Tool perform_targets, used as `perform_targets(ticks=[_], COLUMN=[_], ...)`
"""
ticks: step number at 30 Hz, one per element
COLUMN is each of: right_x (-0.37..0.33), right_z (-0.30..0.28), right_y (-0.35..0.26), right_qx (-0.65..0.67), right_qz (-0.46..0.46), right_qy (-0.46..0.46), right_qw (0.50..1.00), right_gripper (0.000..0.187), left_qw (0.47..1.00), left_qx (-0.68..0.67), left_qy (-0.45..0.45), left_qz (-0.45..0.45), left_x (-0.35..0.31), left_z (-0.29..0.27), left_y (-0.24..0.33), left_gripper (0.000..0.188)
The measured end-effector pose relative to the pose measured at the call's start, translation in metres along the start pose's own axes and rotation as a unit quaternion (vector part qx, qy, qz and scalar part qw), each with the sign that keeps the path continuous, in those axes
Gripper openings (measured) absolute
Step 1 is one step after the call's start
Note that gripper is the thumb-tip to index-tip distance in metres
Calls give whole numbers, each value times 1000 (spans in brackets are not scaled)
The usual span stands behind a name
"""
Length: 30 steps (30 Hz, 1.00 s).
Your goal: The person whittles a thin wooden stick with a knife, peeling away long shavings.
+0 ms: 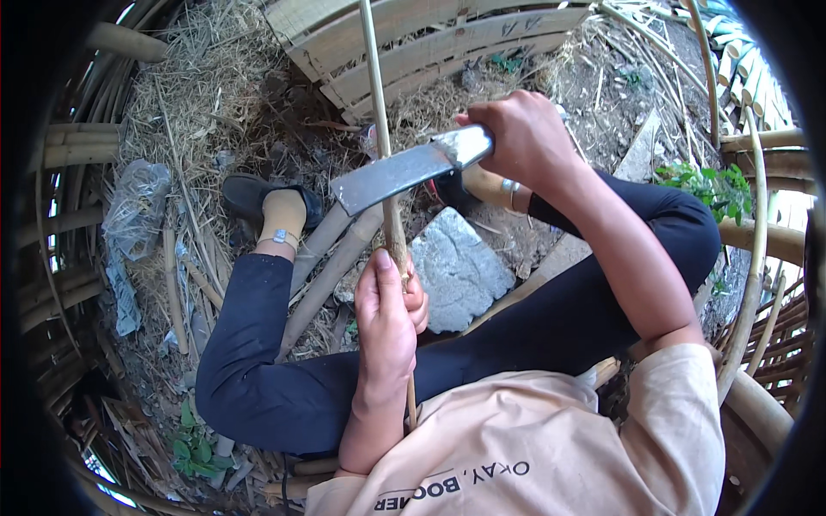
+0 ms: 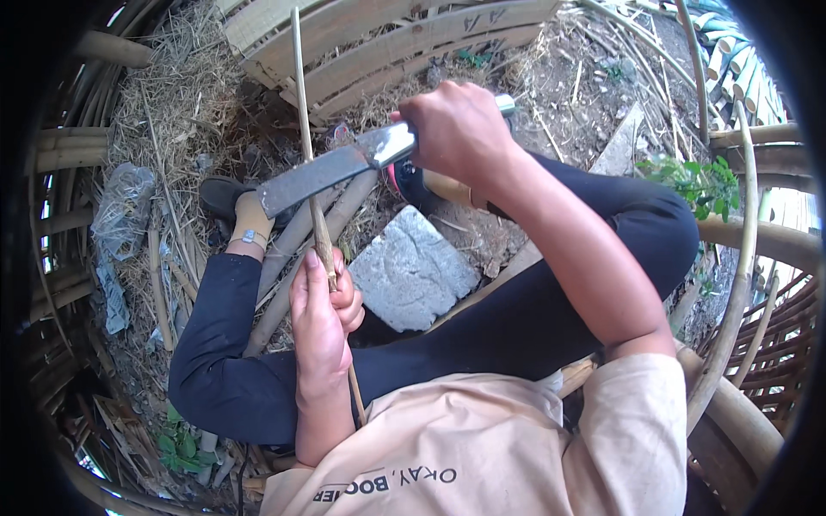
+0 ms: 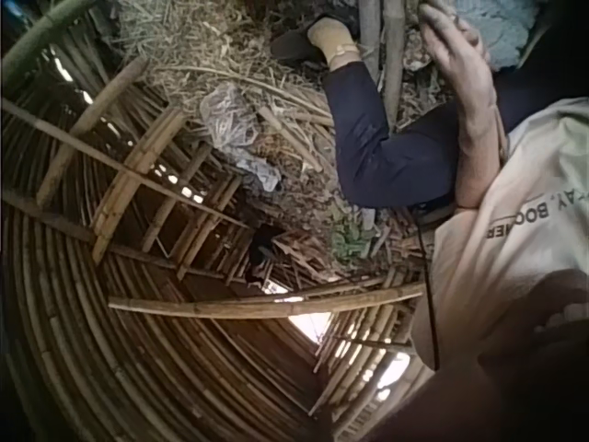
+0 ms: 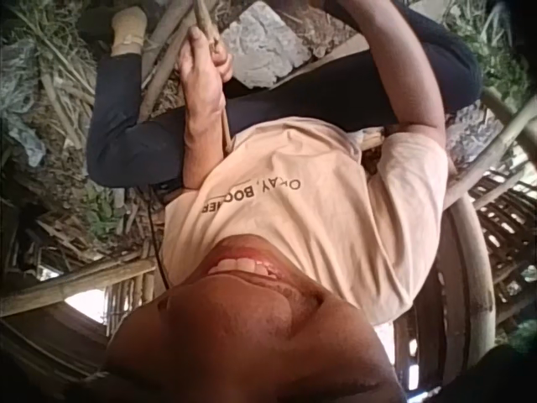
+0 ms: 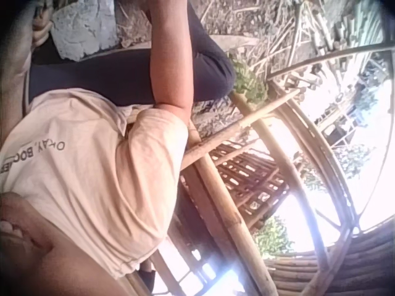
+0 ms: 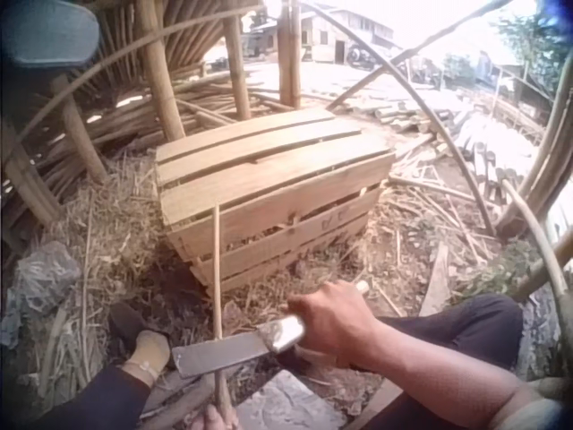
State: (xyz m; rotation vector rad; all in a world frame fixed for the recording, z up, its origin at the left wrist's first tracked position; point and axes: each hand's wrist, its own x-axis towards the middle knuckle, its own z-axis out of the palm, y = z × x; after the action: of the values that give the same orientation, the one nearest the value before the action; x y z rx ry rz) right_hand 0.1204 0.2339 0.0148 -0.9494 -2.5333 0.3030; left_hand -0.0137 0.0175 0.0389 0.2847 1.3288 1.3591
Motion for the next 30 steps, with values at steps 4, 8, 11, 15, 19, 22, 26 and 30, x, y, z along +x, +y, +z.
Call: perform_targets(ticks=[4,8,11,15,19,22,26,30], right_x=[16,15,0,-17,-27,-27,-21,-12], right_z=[-2,-47,-41,-23,-9,-3,9,15], right_y=[36,37,14,-7,-20,-24,-14,-10], right_qx=[-86,-70,92,34,100,35,50,49], right_qz=[230,160,166,67,47,68,58,53], right_qy=[4,43,-5,-125,-117,-190,-98,-76], right_qw=[969,984,982,989,987,979,992,995], right_gripper=[19,22,21,18,13,13,12,10], left_qw=[999,999,999,999,999,999,999,999], left_qx=[-6,-7,-15,-24,-13,20,30,14], left_qy=[-20,-26,-13,-17,-20,11,34,31], left_qz=[-46,-47,-26,-15,-22,-23,-18,-12], left_x=[-4,0,12,12,17,14,7,4], left_z=[3,1,-10,-12,-4,-1,-1,1], left_y=[-9,-15,-8,-2,-7,-12,-14,-9], left_gripper=[36,34,33,33,33,34,35,34])
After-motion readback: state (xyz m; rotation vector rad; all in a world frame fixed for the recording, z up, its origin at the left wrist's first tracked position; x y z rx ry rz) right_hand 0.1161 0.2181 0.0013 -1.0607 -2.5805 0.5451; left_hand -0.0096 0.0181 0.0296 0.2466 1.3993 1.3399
